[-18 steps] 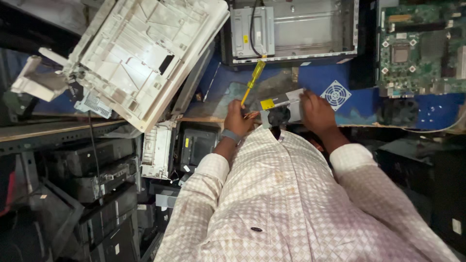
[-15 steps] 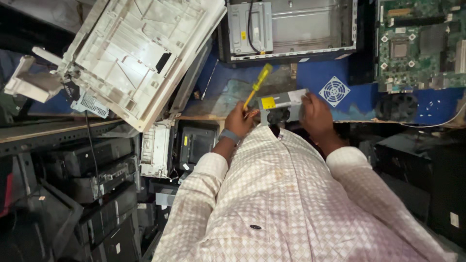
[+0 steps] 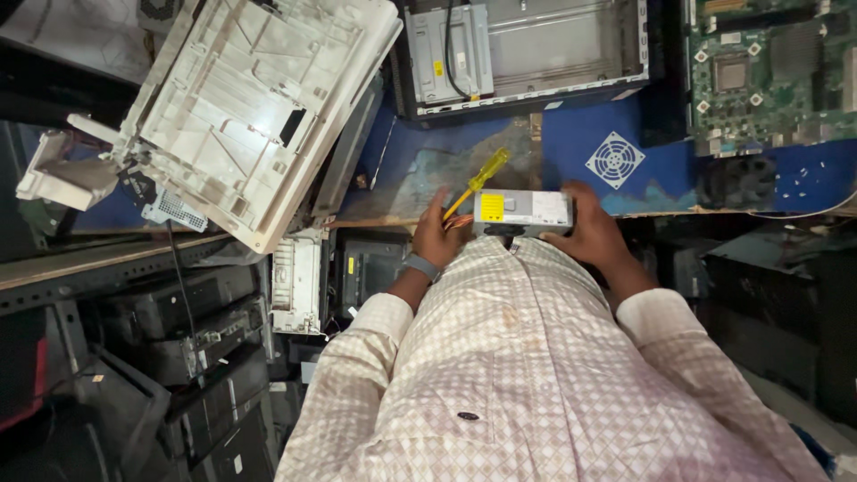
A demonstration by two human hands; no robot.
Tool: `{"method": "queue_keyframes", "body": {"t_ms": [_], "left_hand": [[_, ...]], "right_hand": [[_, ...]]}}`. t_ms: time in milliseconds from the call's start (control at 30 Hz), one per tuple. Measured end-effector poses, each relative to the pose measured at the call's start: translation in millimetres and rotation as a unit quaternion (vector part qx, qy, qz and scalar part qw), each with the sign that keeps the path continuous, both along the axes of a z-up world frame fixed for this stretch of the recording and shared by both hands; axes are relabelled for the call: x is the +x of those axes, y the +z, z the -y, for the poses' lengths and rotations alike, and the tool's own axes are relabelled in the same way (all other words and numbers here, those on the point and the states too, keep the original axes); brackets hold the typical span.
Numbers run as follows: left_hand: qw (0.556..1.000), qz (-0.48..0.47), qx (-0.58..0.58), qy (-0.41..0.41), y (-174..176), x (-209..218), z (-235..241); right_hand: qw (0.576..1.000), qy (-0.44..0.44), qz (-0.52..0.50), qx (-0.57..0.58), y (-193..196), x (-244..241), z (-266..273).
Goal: The person uses a yellow screwdriver to remove screws from a computer power supply unit, then detaches the cooling fan and sets it aside. The person continues to unscrew and separate the power supply casing to expose internal components.
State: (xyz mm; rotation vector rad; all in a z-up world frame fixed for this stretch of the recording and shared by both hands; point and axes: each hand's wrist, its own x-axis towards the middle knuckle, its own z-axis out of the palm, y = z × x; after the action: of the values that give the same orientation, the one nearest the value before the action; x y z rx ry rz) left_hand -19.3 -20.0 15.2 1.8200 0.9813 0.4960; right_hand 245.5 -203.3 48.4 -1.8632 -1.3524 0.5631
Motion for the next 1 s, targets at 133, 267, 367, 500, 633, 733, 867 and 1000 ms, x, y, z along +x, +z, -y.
{"method": "queue_keyframes", "body": {"t_ms": [133,267,367,500,633,733,867,1000], "left_hand": [[0.995,-0.033,0.074,-0.05,10.2,-3.0,-1.1],[0.98,-0.14,0.144,-0.003,34.7,-6.2,-3.6],[0.943,-0.258,0.21,0.013,49.7,-19.9,-14.8],[0.925,-0.233,0.299,0.013,58.2,-26.0,-29.1],[0.935,-0.302,0.174,0.068,42.9,-4.9,-38.0],[0.945,-0.272,0.17,0.066,29.6,10.1,-42.0],[0.95,-0.22,0.209,0.074,27.5,29.4,-40.0],[0.95,-0.25,0.179,0.057,40.2,20.7,-30.9]], "right_hand": [[0.982,-0.032,-0.086,-0.164,6.2,-0.6,-5.3],[0.987,-0.058,-0.017,-0.146,21.0,1.3,-10.2],[0.993,-0.054,0.046,-0.091,27.5,2.2,-5.1],[0.998,-0.013,0.06,0.01,27.0,19.2,-17.4],[0.998,-0.031,-0.02,-0.055,11.6,30.7,-31.5],[0.995,-0.042,-0.035,-0.086,-2.7,42.4,-36.7],[0.998,-0.012,-0.038,-0.052,-17.6,60.5,-36.4],[0.999,0.008,-0.031,-0.044,-30.1,68.0,-30.1]]}}
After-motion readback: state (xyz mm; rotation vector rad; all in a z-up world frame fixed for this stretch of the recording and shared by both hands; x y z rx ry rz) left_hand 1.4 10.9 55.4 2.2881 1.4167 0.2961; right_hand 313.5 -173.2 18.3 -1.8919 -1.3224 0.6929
